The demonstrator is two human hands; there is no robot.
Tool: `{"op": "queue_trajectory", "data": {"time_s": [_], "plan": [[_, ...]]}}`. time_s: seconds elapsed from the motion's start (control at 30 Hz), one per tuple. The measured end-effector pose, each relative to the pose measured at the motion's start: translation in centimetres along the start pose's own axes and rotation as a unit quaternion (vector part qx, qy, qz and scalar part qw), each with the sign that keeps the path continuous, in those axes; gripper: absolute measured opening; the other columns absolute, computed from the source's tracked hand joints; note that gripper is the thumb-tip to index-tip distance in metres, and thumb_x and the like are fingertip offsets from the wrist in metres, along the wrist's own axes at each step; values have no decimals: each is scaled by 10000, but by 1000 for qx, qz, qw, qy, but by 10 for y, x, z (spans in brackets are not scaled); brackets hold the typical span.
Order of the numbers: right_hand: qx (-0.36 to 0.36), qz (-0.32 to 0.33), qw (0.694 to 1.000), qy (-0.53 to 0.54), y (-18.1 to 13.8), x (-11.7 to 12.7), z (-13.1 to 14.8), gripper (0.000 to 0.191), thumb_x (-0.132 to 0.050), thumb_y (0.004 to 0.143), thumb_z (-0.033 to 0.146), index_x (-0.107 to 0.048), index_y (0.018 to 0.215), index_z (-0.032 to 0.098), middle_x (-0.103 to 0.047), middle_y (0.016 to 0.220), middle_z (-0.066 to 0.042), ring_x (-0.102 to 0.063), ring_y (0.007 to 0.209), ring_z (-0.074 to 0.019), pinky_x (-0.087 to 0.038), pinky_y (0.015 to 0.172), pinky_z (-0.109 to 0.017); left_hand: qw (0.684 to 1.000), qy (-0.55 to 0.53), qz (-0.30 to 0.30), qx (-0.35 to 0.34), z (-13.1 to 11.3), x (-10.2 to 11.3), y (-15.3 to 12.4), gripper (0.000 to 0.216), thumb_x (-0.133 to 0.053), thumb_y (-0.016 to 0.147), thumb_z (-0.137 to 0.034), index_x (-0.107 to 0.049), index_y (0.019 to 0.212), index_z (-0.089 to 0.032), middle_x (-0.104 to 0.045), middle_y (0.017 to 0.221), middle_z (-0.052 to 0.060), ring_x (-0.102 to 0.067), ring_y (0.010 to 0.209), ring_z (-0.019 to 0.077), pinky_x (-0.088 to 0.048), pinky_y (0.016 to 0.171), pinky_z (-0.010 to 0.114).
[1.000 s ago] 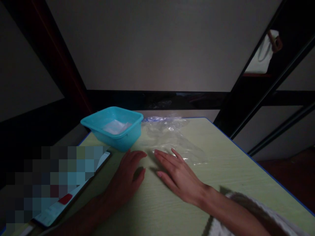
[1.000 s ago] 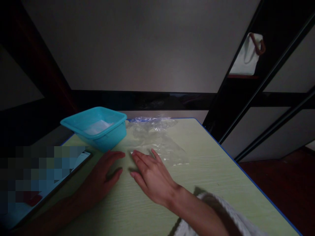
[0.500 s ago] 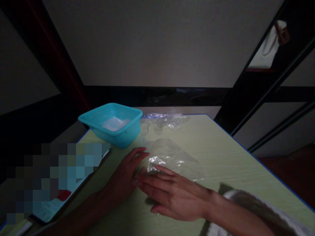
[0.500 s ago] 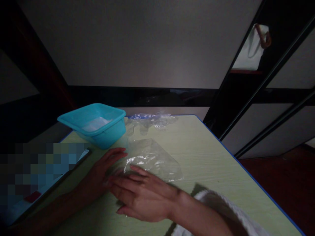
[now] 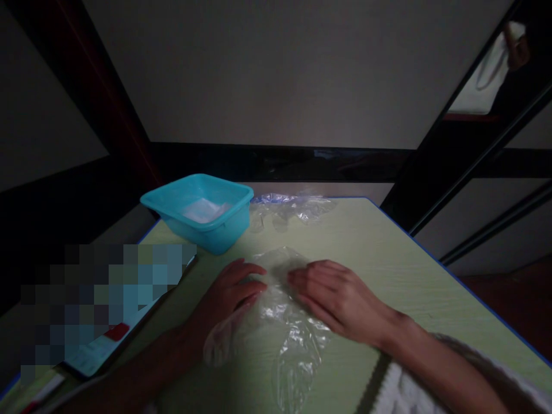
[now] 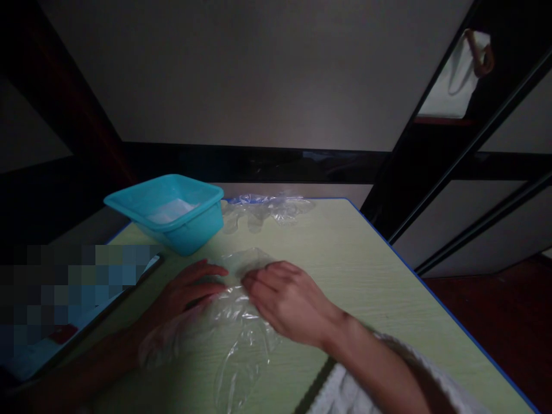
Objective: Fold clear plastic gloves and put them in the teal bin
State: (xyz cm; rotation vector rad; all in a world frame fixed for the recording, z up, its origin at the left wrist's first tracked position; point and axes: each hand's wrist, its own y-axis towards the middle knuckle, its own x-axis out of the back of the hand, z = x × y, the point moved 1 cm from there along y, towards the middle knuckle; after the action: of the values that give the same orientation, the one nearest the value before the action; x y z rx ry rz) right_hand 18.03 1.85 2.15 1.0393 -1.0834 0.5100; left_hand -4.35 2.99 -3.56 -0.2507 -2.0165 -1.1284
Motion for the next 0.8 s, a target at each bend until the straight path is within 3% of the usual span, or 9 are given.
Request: {"op": "queue_trajectory", "data": {"time_s": [0.07,0.13,0.27,0.43,0.57,0.8], "plan": [[-87,12,996,13,-3,-1,-14,321,-343,943,231,-601,1093,112,-669,1060,-106,-629,946,-197,-513,836,-385,1000,-9,13,-8,-1,1,1,301,-395,892,-177,-681,808,-215,-677,947,53,-623,879,172,-440,937,363],[-118,41,992,31,-6,-3,-21,337,-369,940,261,-560,1183,127,-617,1189,-109,-586,1071,-201,-472,929,-406,998,-23,47,-18,-4,4,4,298,-396,887,-167,-679,802,-212,-686,947,55,-633,874,170,-445,940,353],[-83,116,987,69,-7,-11,-14,510,-419,925,370,-388,1359,105,-419,1393,-148,-387,1288,-219,-315,1073,-438,992,-31,117,-42,-11,9,7,278,-408,860,-87,-661,882,-200,-692,1034,56,-647,943,154,-435,973,340],[-69,197,972,109,-10,-18,-1,780,-422,861,556,-229,1421,48,-187,1468,-192,-169,1369,-253,-182,1118,-454,991,-32,103,-76,-11,8,7,242,-415,876,-88,-645,883,-166,-697,1048,88,-647,983,147,-472,935,287],[-97,233,962,102,-13,-18,-7,827,-381,860,589,-191,1419,9,-137,1470,-208,-110,1375,-261,-146,1121,-462,991,-26,98,-82,-11,8,8,237,-410,897,-92,-633,860,-165,-703,1039,83,-653,983,143,-477,933,280],[-139,233,962,40,-18,-16,-30,802,-277,877,617,-179,1433,47,-141,1482,-180,-118,1376,-247,-155,1120,-459,990,-5,116,-85,-11,8,9,268,-376,902,-71,-622,849,-164,-703,1041,76,-653,987,149,-481,932,320]]}}
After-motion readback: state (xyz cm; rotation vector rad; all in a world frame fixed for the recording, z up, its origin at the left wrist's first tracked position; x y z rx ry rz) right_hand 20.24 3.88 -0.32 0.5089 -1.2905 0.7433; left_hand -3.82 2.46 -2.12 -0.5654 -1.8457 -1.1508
